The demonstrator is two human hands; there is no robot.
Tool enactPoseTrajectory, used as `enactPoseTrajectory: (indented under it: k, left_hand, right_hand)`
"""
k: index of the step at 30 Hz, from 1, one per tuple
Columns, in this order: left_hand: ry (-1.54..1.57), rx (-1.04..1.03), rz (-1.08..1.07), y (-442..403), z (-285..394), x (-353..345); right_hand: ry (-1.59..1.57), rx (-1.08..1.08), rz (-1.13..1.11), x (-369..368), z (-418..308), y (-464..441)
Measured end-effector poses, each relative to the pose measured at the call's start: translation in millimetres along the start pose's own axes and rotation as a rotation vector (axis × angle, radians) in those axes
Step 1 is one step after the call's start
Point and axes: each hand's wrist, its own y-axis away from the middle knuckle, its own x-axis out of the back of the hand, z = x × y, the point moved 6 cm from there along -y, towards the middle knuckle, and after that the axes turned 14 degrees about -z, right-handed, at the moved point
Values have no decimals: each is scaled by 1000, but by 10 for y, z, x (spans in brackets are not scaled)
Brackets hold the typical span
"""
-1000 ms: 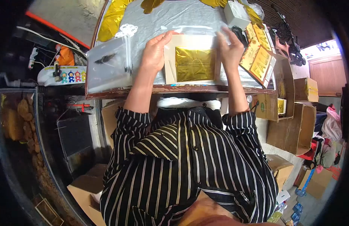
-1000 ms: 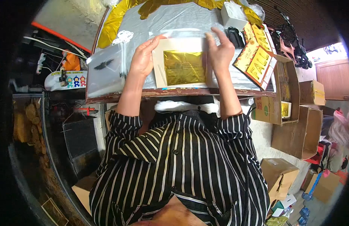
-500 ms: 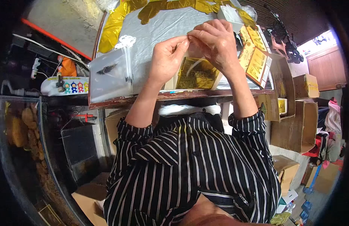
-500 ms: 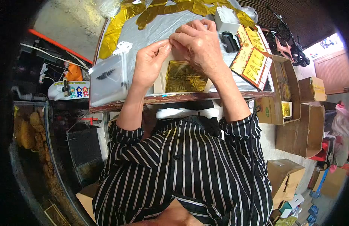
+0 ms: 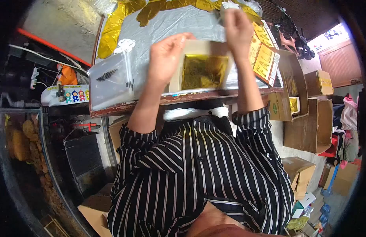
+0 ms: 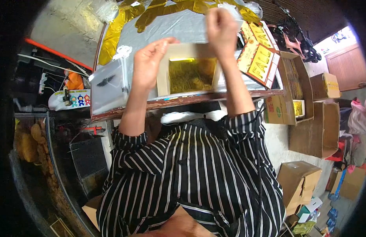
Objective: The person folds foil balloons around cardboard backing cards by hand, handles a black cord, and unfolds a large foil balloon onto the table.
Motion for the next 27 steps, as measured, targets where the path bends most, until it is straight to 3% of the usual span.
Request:
enactPoseTrajectory:
  k: [2,4,7,8,10,12,14,16,17,19,20,21,23,25,26,27]
  left_hand:
    - [125,92,-66,-27,-199,204]
    - [379,118,-9,-34,-368,375]
    - [452,196,22,-77,-729,626]
    - [507,232,56,-77,-868,688]
    - [529,265,46,-107,-1077,764]
    - [550,303,30,-125,-1166,805]
    - [586,379,-27,-163,-1290,793]
    - [605,414,-57,-216,-1374,817]
    - [616,454,-92,-214,-1410,797]
    - [590,499,-91,-242,-1427,787]
    - [566,542,-96,-246,-1441,774]
    - [565,546,-98,-248,-1466,769]
    - [461,533,-154,-275,-1515,773]
    - [467,552,-156,-278,-1541,794]
    - [472,566,-162,-288,-1555,805]
    - [474,568,-160,-296,-1572,826]
  right_hand:
    - [-620,-445,45,434,233,113]
    - [-930,-401,178,1002,594,307]
    - [-620,-513,468,2318,1257,1015]
    - [-498,-574,495,2744,1448,1336]
    - [-379,-656,342,3450,1769,1914]
    - [565,-1329,-317,4563,3230,3190]
    - [1802,-1568,-273,4065,1560,2925]
    - [1677,-1466,-139,4368,1537,2921]
    - [1785,-1234,-45,3951,1019,2457]
    - [1422,-457,158,3461,606,1703]
    - [1042,-143,229,2911,260,1309]
    - [374,-194,348,2613,491,1262]
    - [168,-226,157,1676,400,766]
    - [283,-459,-130,940,806,652]
    - [95,-439,-345,600,920,601]
    - [-141,-472,-413,315,988,563]
